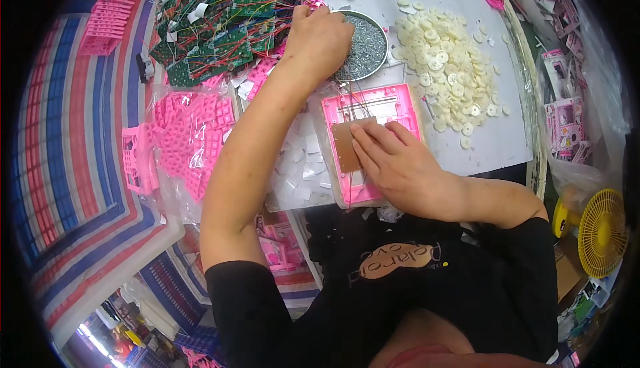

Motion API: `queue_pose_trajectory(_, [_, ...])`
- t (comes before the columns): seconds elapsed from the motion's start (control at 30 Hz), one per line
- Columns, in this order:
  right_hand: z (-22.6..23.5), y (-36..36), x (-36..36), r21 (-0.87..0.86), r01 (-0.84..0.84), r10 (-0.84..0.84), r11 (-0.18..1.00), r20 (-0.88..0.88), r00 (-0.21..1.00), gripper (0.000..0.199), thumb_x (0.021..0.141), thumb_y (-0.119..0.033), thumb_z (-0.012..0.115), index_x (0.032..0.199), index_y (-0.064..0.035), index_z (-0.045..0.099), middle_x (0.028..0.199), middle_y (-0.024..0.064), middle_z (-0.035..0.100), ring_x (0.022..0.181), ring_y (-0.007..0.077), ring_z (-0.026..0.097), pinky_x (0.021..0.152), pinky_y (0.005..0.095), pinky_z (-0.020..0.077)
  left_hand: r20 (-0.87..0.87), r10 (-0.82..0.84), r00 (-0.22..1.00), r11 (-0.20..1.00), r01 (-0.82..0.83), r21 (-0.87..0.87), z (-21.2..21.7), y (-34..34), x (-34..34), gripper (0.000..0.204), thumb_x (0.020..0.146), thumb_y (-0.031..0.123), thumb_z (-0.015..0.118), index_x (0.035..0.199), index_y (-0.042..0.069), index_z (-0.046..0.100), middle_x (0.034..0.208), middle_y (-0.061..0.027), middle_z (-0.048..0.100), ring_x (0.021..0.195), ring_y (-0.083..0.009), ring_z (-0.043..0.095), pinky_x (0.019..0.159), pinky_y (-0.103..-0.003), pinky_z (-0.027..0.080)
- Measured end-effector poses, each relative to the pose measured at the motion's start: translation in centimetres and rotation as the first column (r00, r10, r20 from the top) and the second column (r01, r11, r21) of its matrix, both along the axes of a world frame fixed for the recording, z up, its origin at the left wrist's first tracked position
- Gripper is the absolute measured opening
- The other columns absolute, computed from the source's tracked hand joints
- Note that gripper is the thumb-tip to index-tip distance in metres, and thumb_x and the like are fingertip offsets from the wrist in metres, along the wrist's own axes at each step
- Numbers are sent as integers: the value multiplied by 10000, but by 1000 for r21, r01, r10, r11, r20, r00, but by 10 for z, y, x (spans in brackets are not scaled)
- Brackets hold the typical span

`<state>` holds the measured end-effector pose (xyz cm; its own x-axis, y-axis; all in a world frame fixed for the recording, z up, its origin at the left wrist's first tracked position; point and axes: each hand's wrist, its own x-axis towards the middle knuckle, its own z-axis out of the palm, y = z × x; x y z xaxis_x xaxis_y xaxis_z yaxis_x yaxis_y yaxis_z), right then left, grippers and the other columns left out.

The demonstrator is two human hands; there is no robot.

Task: Assembling the internal and external components of a pink toy piggy bank using a hot glue gun.

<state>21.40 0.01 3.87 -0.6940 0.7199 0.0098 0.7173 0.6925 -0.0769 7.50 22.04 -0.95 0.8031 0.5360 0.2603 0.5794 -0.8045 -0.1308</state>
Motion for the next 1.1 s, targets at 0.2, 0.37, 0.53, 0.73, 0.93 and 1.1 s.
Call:
queue_pose_trajectory(0.2, [16,24,17,-272,-8,-66,962,-261,963,522,790,-170,721,1247,63,621,1434,194,556,1299,372,508,1074,441,432,87,-5,996,999,1,39,-3,3,7,131,890,266,682,826,159,721,876,5,671,949,-214,641,880,-470,406])
queue_pose_trajectory(0.37, [74,92,136,123,477,95,870,-992,82,315,952,-144,568,1162,87,607,1213,258,656,1130,346,650,1006,473,502,275,18,961,997,-39,71,-1,6,7,167,872,272,683,783,136,722,854,-24,689,919,-235,661,868,-483,430])
queue_pose_trajectory(0.53, [85,142,131,-319,-170,-316,932,-948,47,491,890,-170,779,1300,12,581,954,151,709,890,237,712,780,351,578,269,77,960,986,-34,-162,29,-15,-2,150,867,246,684,778,125,690,789,-38,670,856,-240,651,792,-458,401])
queue_pose_trajectory(0.73, [59,110,77,-478,-353,-436,804,-878,196,442,944,-179,648,1309,27,509,931,169,687,811,280,697,689,401,582,506,53,861,962,92,-257,45,-130,-30,115,850,219,738,823,144,654,771,4,653,793,-207,600,846,-446,320])
queue_pose_trajectory(0.93, [63,55,16,-281,-428,-365,859,-923,-125,360,957,-280,720,1157,-93,486,631,-20,490,508,103,464,503,270,396,591,211,779,845,158,-511,34,-169,-40,130,830,126,764,946,146,707,870,12,717,789,-188,618,829,-400,316])
queue_pose_trajectory(1.1, [60,50,11,-282,-416,-349,865,-932,-94,369,948,-301,742,1114,-105,478,628,-22,480,528,109,465,514,269,392,648,200,735,857,190,-480,33,-170,-41,165,794,123,781,936,142,701,871,21,710,766,-181,611,827,-386,317])
